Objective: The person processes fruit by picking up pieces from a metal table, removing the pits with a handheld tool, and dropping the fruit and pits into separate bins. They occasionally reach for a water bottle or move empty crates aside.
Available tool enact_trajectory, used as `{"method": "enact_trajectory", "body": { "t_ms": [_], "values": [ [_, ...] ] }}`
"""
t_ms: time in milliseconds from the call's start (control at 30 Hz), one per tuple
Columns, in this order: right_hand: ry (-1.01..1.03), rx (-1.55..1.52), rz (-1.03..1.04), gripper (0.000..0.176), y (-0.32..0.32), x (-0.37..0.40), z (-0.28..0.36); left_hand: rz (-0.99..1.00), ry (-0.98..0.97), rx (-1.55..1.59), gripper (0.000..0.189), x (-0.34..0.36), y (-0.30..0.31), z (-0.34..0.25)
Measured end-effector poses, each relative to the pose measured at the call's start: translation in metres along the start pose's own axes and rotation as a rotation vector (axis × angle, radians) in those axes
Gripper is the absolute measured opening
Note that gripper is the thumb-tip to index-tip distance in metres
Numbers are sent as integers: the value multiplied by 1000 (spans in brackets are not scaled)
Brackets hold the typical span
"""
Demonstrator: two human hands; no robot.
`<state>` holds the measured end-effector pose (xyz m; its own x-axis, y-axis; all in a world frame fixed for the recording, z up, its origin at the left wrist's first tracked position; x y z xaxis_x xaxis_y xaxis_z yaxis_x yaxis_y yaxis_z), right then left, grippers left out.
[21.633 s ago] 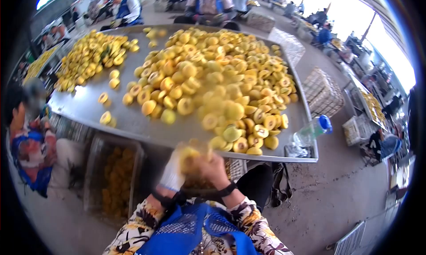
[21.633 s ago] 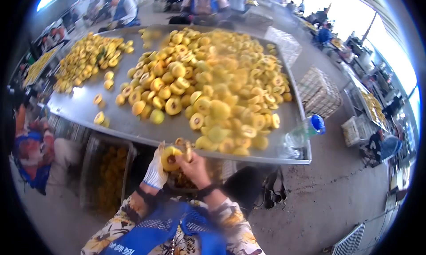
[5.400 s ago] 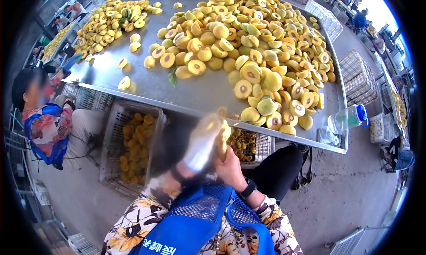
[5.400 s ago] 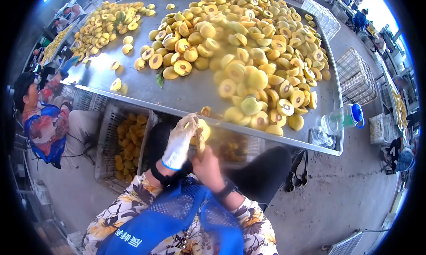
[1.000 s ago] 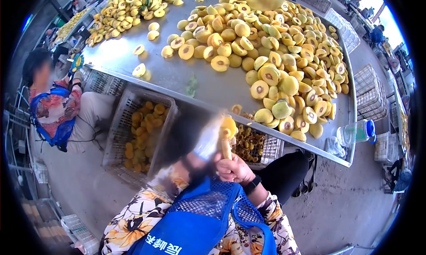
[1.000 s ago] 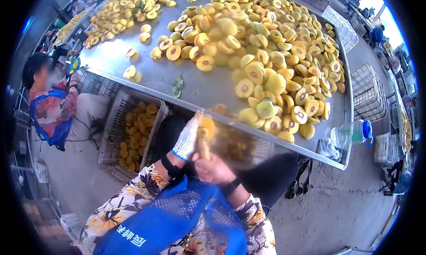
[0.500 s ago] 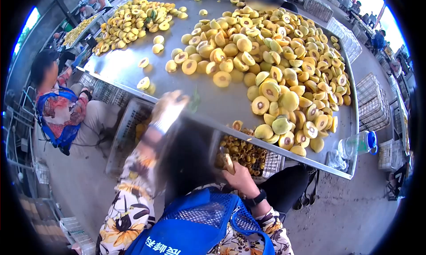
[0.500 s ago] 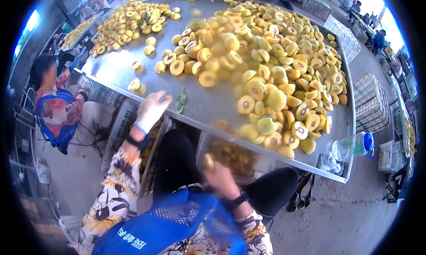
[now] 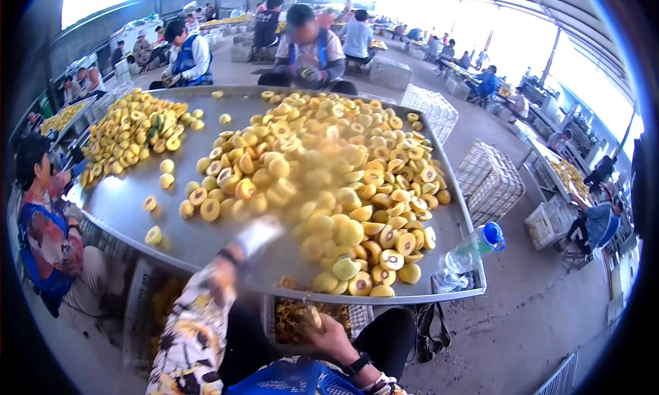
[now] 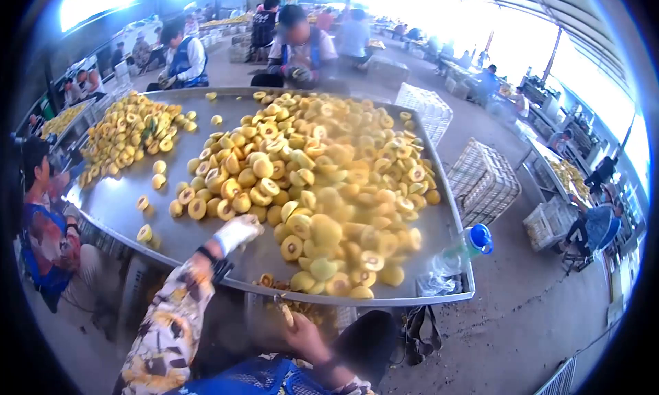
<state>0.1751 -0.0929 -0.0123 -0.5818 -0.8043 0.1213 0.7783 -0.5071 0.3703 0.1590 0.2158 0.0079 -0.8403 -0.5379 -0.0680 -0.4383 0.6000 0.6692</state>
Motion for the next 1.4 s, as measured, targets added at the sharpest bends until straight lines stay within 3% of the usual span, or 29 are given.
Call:
{"method": "enact_trajectory", "body": {
  "t_ms": [67, 133, 167, 200, 233, 267, 333, 433, 467, 500, 567, 667, 700, 733, 767, 800, 833, 867, 933, 1000, 1167, 1400],
  "values": [
    [-56, -43, -65, 27, 0, -17, -4, 71, 12, 288, 19, 36, 7, -51],
    [-110, -304, -111, 27, 1, -28, 10, -11, -97, -34, 22, 78, 12, -102],
    [-189, -322, -110, 30, 2, -29, 30, -72, -169, -203, 24, 97, 8, -119],
    [-196, -184, -120, 34, -4, -33, 29, -220, -391, -382, 23, 118, 0, -130],
    [-147, -134, -118, 35, -10, -35, 31, -250, -451, -428, 23, 135, -11, -129],
    [-99, -82, -114, 37, -16, -35, 32, -335, -413, -377, 33, 155, -18, -134],
    [-171, -70, 22, 38, -35, -36, 15, -257, -293, -424, 51, 173, -47, -110],
    [-193, -320, 221, 36, -38, -28, 6, -190, -257, -120, 64, 190, -55, -103],
    [-219, -400, 286, 34, -33, -23, 6, -158, -136, -83, 62, 197, -52, -101],
    [-190, -480, 249, 35, -14, -13, 38, -96, 25, 410, 56, 199, -46, -106],
    [-422, -715, 505, 37, -5, -2, 49, 36, 396, 1200, 53, 201, -49, -106],
    [-329, -376, 547, 38, -6, -3, 53, 182, 416, 1416, 50, 205, -83, -70],
    [-128, -195, 342, 43, -8, -10, 48, 264, 356, 1694, 45, 203, -89, -70],
    [45, -76, 130, 50, -2, -15, 59, 22, 7, 1009, 39, 199, -66, -100],
    [-208, -1, 125, 49, 2, -16, 54, -116, -88, 729, 37, 197, -75, -78],
    [-147, 152, -70, 40, 8, -20, 52, -197, 322, 1470, 38, 192, -95, -61],
    [-181, 256, -115, 32, 7, -22, 40, -187, 302, 1504, 40, 194, -83, -77],
    [-39, 181, -172, 29, 8, -18, 40, -234, 283, 1492, 38, 197, -75, -83],
    [-2, 218, -143, 27, 6, -9, 36, -379, 165, 1498, 38, 193, -80, -62],
    [38, 224, -85, 27, 0, 6, 39, -374, 343, 1510, 40, 190, -74, -74],
    [-80, 382, 3, 27, -17, 23, 36, -412, 177, 1225, 39, 186, -94, -58],
    [-51, 324, 15, 23, -17, 27, 34, -460, 42, 1108, 29, 188, -97, -61]
  ]
}}
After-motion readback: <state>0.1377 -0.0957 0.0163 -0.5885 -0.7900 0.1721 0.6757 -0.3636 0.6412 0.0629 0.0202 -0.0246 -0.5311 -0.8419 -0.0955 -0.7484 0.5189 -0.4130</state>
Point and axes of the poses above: each hand's wrist, its own x-axis away from the middle knuckle, its own y-axis out of the back of the hand, z = x × y, the point moved 5 cm from there along -x, towards the middle knuckle, and after that the axes turned 11 degrees about -y, right-handed, at the moved point
